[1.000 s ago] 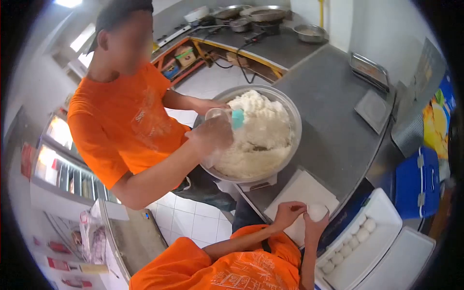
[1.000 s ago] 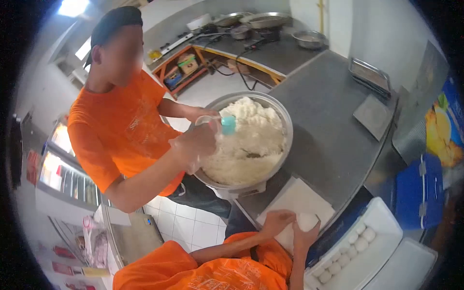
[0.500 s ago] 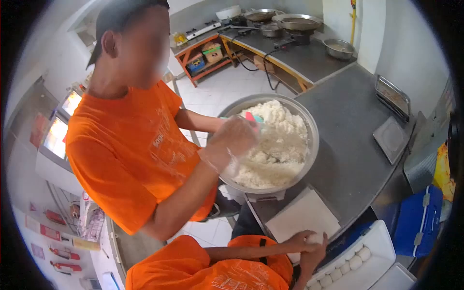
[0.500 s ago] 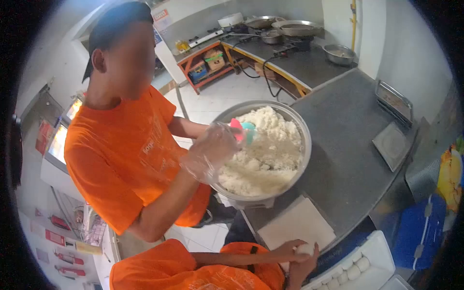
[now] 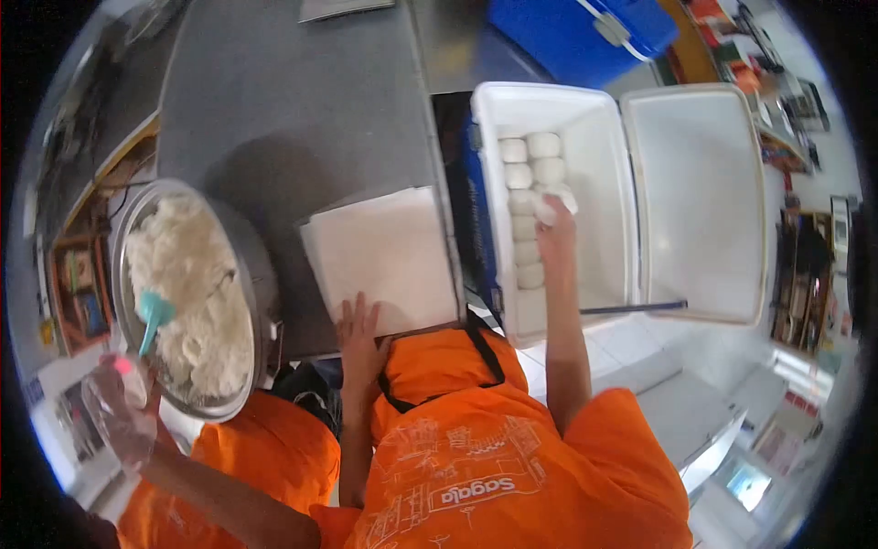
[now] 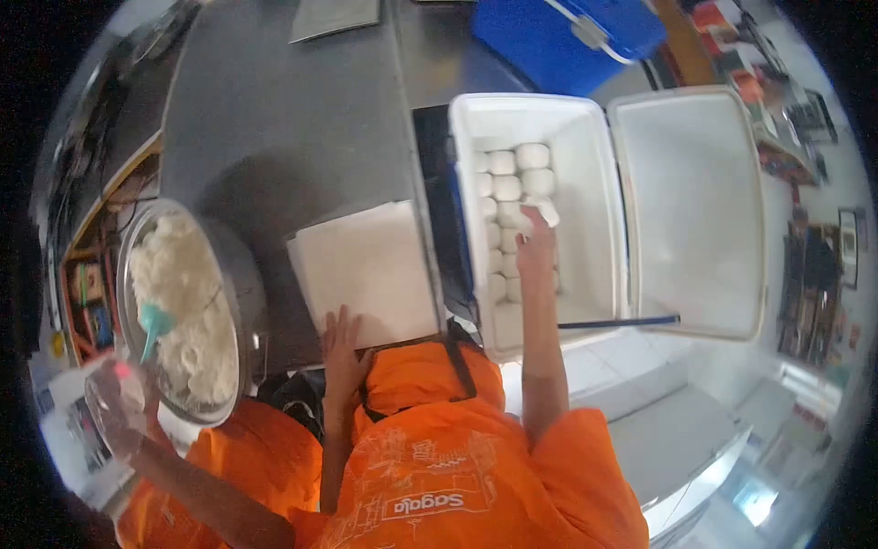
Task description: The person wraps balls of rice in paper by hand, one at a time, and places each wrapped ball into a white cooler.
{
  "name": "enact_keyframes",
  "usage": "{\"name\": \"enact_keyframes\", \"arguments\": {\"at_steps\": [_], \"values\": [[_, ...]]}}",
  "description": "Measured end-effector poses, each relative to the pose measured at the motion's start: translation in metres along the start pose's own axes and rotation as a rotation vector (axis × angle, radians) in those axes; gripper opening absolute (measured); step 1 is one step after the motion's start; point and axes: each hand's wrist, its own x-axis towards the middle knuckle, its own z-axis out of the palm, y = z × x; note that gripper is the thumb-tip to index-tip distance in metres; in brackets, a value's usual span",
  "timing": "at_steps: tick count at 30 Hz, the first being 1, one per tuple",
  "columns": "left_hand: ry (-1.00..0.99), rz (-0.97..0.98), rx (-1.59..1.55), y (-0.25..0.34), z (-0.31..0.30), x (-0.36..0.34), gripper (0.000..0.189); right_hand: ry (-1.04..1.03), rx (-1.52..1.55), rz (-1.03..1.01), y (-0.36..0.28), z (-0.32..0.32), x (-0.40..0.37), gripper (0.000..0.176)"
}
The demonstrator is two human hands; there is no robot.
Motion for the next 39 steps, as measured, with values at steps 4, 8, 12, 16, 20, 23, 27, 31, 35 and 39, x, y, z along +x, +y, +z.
{"name": "enact_keyframes", "arguments": {"at_steps": [4,8,12,16,20,23,27,31,35,39], "values": [[0.002,-0.007,0.075,0.001,0.005,0.002,0.047,0.107,0.307,0.587,0.078,0.026,0.040,0.045],[0.096,0.193,0.103,-0.017,0.023,-0.005,0.032,0.102,-0.642,0.066,0.188,0.048,0.071,0.059],[0.066,0.197,-0.006,-0.012,0.018,-0.013,0.026,0.384,0.066,0.749,0.151,0.064,0.102,0.060],[0.107,0.145,0.013,-0.001,0.008,-0.008,0.025,0.412,0.252,0.866,0.132,0.071,0.110,0.065],[0.123,0.143,-0.005,-0.001,0.008,-0.010,0.024,0.402,0.253,0.849,0.115,0.061,0.092,0.065],[0.128,0.138,-0.010,0.001,0.008,-0.010,0.024,0.731,0.769,1.050,0.114,0.061,0.093,0.065],[0.173,0.044,-0.100,-0.004,0.015,-0.009,0.026,0.187,-0.433,0.632,0.152,0.066,0.088,0.045],[0.235,0.123,-0.005,-0.001,0.010,-0.007,0.025,0.368,-0.598,-0.218,0.240,0.066,0.076,0.037],[0.387,0.215,0.205,0.006,0.003,0.002,0.020,0.254,0.488,0.671,0.177,0.008,0.080,0.038],[0.474,0.173,0.114,0.004,0.020,0.006,0.012,0.402,0.249,-0.096,-0.036,-0.010,-0.008,0.019]]}}
